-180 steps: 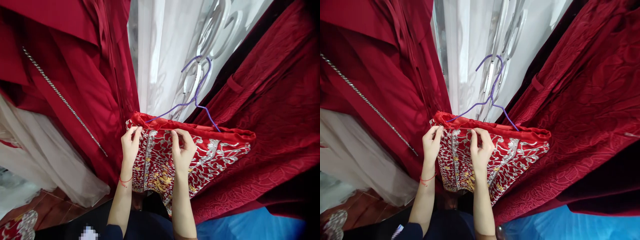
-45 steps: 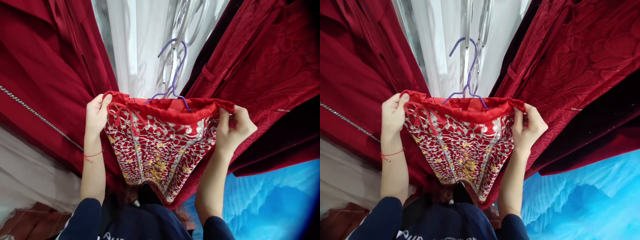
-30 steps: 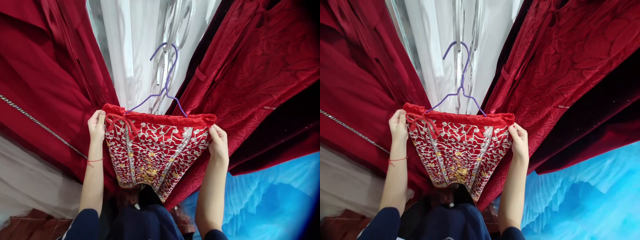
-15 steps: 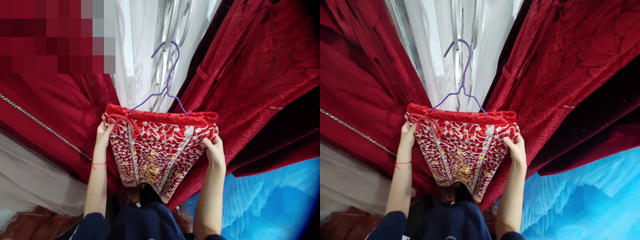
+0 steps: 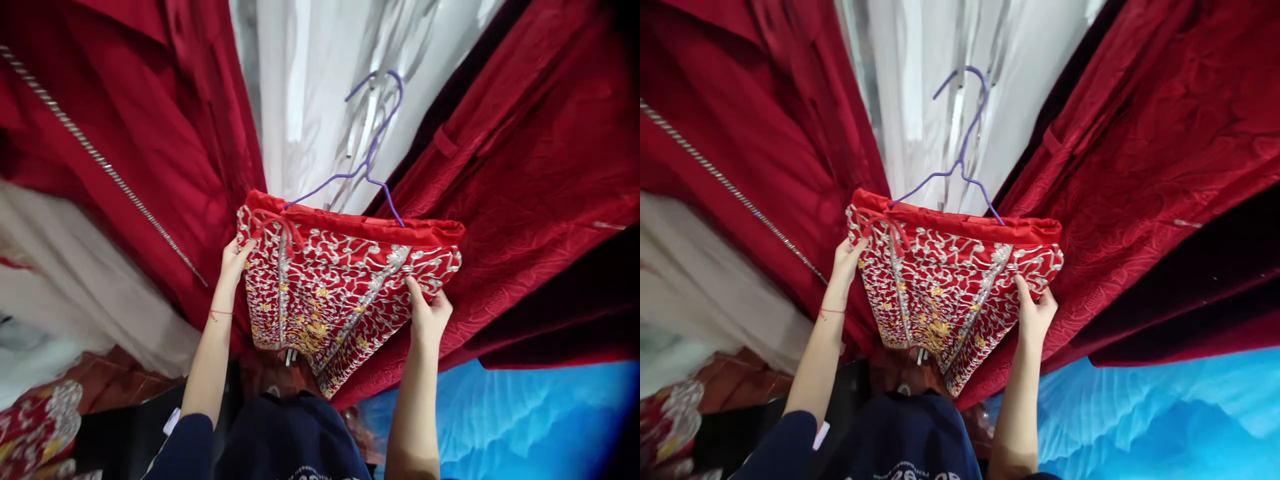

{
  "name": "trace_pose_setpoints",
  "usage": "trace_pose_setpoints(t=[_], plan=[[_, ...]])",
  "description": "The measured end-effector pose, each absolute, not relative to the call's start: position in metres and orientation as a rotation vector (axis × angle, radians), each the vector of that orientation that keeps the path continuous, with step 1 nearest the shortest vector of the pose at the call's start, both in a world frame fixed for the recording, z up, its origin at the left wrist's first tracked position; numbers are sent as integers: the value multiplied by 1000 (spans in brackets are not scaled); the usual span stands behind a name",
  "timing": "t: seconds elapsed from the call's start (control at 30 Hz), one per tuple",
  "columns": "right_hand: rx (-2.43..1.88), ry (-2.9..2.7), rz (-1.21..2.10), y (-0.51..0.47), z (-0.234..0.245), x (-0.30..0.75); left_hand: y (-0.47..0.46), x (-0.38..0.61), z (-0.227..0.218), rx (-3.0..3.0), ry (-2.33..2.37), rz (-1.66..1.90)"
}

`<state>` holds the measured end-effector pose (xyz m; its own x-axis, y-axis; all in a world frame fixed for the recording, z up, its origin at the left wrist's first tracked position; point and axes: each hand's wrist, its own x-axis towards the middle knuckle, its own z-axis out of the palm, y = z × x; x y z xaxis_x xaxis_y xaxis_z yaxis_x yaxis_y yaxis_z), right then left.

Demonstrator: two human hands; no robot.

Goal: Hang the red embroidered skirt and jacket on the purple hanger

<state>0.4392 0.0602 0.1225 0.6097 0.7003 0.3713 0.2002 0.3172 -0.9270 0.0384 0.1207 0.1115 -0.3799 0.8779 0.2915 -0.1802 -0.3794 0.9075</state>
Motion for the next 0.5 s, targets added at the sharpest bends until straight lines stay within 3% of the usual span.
trace_pose_setpoints(t=[0.2, 0.5], plan=[[-1373, -1031, -62, 60, 128, 409, 85, 44, 107, 1255, 1237, 1812], [-1397, -1361, 35, 46, 118, 416, -28, 49, 115, 1505, 1577, 1751]])
